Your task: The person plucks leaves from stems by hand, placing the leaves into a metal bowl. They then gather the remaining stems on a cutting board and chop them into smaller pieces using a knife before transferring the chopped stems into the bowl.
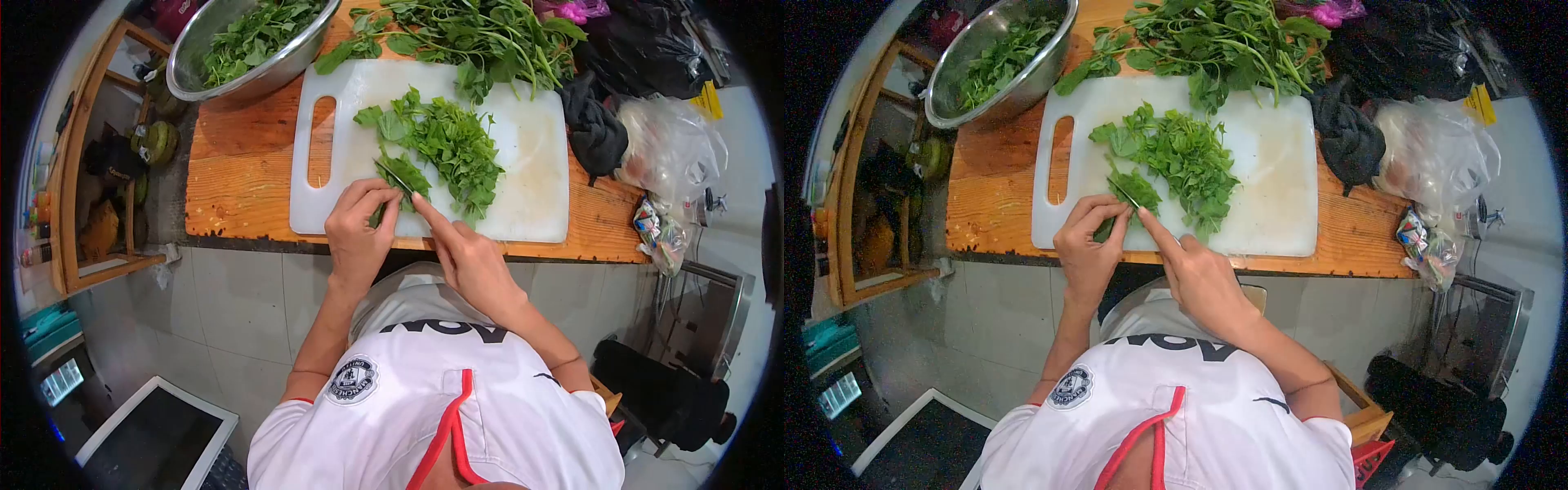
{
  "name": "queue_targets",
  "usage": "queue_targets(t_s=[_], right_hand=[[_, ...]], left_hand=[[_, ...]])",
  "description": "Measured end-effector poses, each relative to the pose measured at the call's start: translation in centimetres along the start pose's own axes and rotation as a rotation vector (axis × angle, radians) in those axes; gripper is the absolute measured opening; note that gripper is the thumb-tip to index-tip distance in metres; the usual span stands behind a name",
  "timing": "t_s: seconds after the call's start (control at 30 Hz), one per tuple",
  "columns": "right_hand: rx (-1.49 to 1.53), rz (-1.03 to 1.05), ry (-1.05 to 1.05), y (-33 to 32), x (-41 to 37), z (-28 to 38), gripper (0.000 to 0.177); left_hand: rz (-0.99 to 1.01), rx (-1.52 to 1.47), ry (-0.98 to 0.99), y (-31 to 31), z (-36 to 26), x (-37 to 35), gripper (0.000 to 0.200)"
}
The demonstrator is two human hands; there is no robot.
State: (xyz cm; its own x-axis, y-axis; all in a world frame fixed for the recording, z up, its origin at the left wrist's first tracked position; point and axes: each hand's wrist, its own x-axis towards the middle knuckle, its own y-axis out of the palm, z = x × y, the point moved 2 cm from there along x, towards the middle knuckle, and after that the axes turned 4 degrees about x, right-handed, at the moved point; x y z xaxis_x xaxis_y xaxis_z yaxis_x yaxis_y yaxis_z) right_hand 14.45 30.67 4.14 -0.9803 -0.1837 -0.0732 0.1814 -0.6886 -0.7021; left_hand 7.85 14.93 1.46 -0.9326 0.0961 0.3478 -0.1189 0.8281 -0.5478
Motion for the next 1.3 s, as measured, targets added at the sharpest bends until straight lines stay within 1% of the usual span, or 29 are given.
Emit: queue_targets(t_s=[0.13,0.2,0.33,0.43,0.53,0.67,0.77,0.87,0.97,1.0,1.1,1.2,1.3], right_hand=[[0.015,-0.019,-0.051,-0.6,-2.1,-1.4,0.063],[-0.011,-0.005,-0.025,-0.8,-2.1,-1.0,0.061],[-0.04,-0.039,-0.058,-0.5,0.4,-1.0,0.057],[-0.04,-0.01,-0.079,-1.1,1.9,-0.8,0.056],[-0.001,-0.061,-0.08,-2.5,2.0,-1.4,0.053],[0.139,-0.087,-0.036,-3.7,1.9,-1.3,0.05],[0.191,-0.131,-0.036,-3.8,1.7,-0.8,0.051],[0.239,-0.139,-0.073,-3.3,1.5,-1.0,0.054],[0.248,-0.125,-0.116,-2.7,1.0,-1.0,0.056],[0.253,-0.131,-0.142,-2.4,0.8,-1.0,0.056],[0.24,-0.062,-0.14,-2.1,0.0,-0.5,0.058],[0.176,0.018,-0.109,-1.8,-0.4,-0.3,0.06],[0.141,0.038,-0.108,-1.2,-0.6,-0.4,0.062]], left_hand=[[-0.006,-0.002,-0.019,0.0,-0.2,0.2,0.01],[0.012,-0.012,-0.02,-0.1,-0.2,-0.1,0.01],[0.039,-0.026,0.004,-0.2,-0.2,0.2,0.011],[0.044,-0.02,-0.017,-0.4,-0.3,0.1,0.012],[0.033,-0.007,-0.012,-0.4,-0.3,0.7,0.011],[0.021,0.004,-0.01,0.1,-0.4,1.7,0.011],[0.053,0.008,-0.002,0.0,-0.2,1.6,0.012],[0.038,-0.066,0.0,-0.3,0.2,1.3,0.011],[-0.087,-0.275,-0.116,-0.8,1.6,1.1,0.012],[-0.132,-0.408,-0.201,-1.2,1.5,0.9,0.013],[-0.155,-0.191,-0.102,-2.8,1.7,0.4,0.019],[0.045,0.193,0.074,-3.7,-0.5,0.2,0.025],[0.036,0.17,0.026,-2.6,0.7,-0.7,0.025]])
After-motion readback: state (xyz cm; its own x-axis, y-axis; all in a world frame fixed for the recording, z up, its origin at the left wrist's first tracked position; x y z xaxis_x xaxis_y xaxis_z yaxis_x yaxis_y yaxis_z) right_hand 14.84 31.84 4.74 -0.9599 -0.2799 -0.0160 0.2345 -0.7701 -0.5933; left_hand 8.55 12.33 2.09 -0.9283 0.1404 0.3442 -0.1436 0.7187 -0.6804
